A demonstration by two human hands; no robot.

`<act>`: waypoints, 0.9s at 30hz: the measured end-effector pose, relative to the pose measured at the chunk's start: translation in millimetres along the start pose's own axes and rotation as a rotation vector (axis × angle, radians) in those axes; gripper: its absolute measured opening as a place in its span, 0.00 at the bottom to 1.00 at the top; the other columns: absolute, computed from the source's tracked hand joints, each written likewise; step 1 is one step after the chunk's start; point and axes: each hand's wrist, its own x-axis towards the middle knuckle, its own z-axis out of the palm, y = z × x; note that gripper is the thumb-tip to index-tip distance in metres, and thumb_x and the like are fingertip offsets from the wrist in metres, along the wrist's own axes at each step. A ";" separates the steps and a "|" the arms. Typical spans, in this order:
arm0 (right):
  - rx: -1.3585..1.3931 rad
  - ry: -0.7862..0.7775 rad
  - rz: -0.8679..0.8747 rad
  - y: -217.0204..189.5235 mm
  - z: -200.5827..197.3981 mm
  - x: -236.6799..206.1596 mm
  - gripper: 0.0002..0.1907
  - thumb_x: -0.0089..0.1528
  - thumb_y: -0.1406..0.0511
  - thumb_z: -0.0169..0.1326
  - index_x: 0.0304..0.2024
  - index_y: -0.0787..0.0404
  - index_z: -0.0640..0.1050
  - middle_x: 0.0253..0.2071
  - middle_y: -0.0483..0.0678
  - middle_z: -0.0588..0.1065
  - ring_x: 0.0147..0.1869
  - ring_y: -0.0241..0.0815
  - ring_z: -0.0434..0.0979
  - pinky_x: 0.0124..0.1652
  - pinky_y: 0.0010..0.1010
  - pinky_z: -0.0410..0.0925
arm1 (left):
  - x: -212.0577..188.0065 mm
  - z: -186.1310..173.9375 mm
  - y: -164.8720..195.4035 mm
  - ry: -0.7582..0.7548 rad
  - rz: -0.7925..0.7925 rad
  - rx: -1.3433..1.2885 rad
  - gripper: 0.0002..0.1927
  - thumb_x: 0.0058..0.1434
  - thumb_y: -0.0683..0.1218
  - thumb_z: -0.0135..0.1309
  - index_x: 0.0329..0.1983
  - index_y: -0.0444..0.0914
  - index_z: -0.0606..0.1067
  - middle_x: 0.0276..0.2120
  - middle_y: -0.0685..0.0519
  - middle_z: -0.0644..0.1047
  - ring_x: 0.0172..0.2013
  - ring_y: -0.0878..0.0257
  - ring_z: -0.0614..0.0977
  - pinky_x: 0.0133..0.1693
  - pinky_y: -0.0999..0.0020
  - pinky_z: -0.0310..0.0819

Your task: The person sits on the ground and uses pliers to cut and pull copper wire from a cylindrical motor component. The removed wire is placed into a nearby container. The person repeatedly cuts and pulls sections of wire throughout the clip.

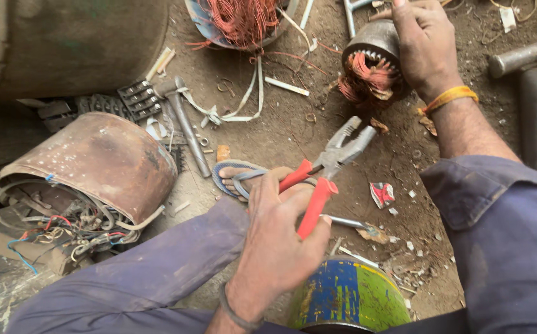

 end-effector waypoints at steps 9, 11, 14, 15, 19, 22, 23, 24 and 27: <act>0.044 -0.023 0.227 -7.9 -1.0 -2.8 0.23 0.75 0.49 0.46 0.46 0.56 0.84 0.44 0.47 0.80 0.47 0.39 0.79 0.49 0.31 0.70 | 16.5 14.0 -37.8 -0.065 -0.032 -0.744 0.08 0.59 0.40 0.55 0.41 0.34 0.80 0.56 0.47 0.72 0.58 0.62 0.74 0.58 0.65 0.67; -0.071 0.036 -0.007 -3.0 -0.7 -3.2 0.22 0.76 0.54 0.46 0.45 0.61 0.85 0.45 0.54 0.78 0.48 0.44 0.77 0.47 0.35 0.69 | 19.4 16.4 -43.5 -0.100 -0.120 -0.946 0.08 0.61 0.40 0.54 0.42 0.34 0.79 0.51 0.51 0.75 0.53 0.68 0.76 0.55 0.71 0.70; -0.088 0.056 -0.082 5.0 0.3 -3.1 0.18 0.77 0.58 0.48 0.47 0.62 0.86 0.45 0.55 0.79 0.49 0.43 0.78 0.48 0.34 0.70 | 26.9 24.1 -49.7 -0.171 -0.449 -0.926 0.07 0.62 0.41 0.56 0.41 0.33 0.80 0.31 0.53 0.75 0.31 0.68 0.74 0.35 0.71 0.67; -0.065 0.049 -0.063 6.9 0.5 -3.0 0.17 0.77 0.59 0.50 0.49 0.61 0.86 0.46 0.53 0.81 0.50 0.42 0.79 0.48 0.33 0.70 | 29.8 27.9 -50.6 -0.202 -0.506 -0.814 0.08 0.60 0.41 0.57 0.40 0.34 0.80 0.29 0.55 0.76 0.30 0.69 0.74 0.32 0.72 0.67; -0.072 0.029 -0.029 5.8 1.4 -4.3 0.12 0.71 0.60 0.59 0.49 0.60 0.86 0.44 0.49 0.82 0.48 0.40 0.82 0.49 0.31 0.72 | 45.5 49.1 -47.8 -0.275 -0.673 -0.707 0.08 0.58 0.43 0.57 0.36 0.33 0.80 0.24 0.59 0.72 0.25 0.70 0.70 0.26 0.72 0.62; -0.030 -0.003 -0.043 -2.5 0.1 -5.4 0.12 0.66 0.60 0.64 0.47 0.60 0.85 0.44 0.48 0.82 0.48 0.39 0.82 0.50 0.30 0.73 | 57.8 60.9 -44.4 -0.279 -0.581 -0.645 0.09 0.59 0.45 0.57 0.34 0.33 0.80 0.23 0.60 0.73 0.25 0.72 0.70 0.25 0.73 0.63; -0.022 -0.004 -0.053 -5.5 1.0 -5.1 0.12 0.64 0.60 0.65 0.45 0.61 0.85 0.43 0.48 0.82 0.46 0.39 0.82 0.48 0.30 0.73 | 61.2 63.5 -43.4 -0.274 -0.523 -0.586 0.09 0.59 0.45 0.57 0.33 0.33 0.81 0.23 0.60 0.74 0.25 0.74 0.71 0.25 0.74 0.64; -0.013 -0.004 -0.064 -8.4 1.0 -5.2 0.13 0.61 0.60 0.67 0.44 0.62 0.84 0.43 0.48 0.81 0.45 0.39 0.82 0.46 0.29 0.73 | 64.5 64.7 -43.0 -0.290 -0.512 -0.544 0.09 0.58 0.45 0.57 0.33 0.34 0.82 0.23 0.61 0.75 0.25 0.74 0.73 0.26 0.75 0.66; -0.204 -0.011 -0.177 -13.4 1.4 -4.7 0.12 0.62 0.63 0.70 0.45 0.63 0.87 0.41 0.51 0.82 0.44 0.43 0.81 0.44 0.32 0.71 | 71.2 64.1 -42.5 -0.329 -0.562 -0.508 0.09 0.57 0.45 0.57 0.33 0.35 0.83 0.22 0.61 0.75 0.24 0.74 0.74 0.25 0.76 0.67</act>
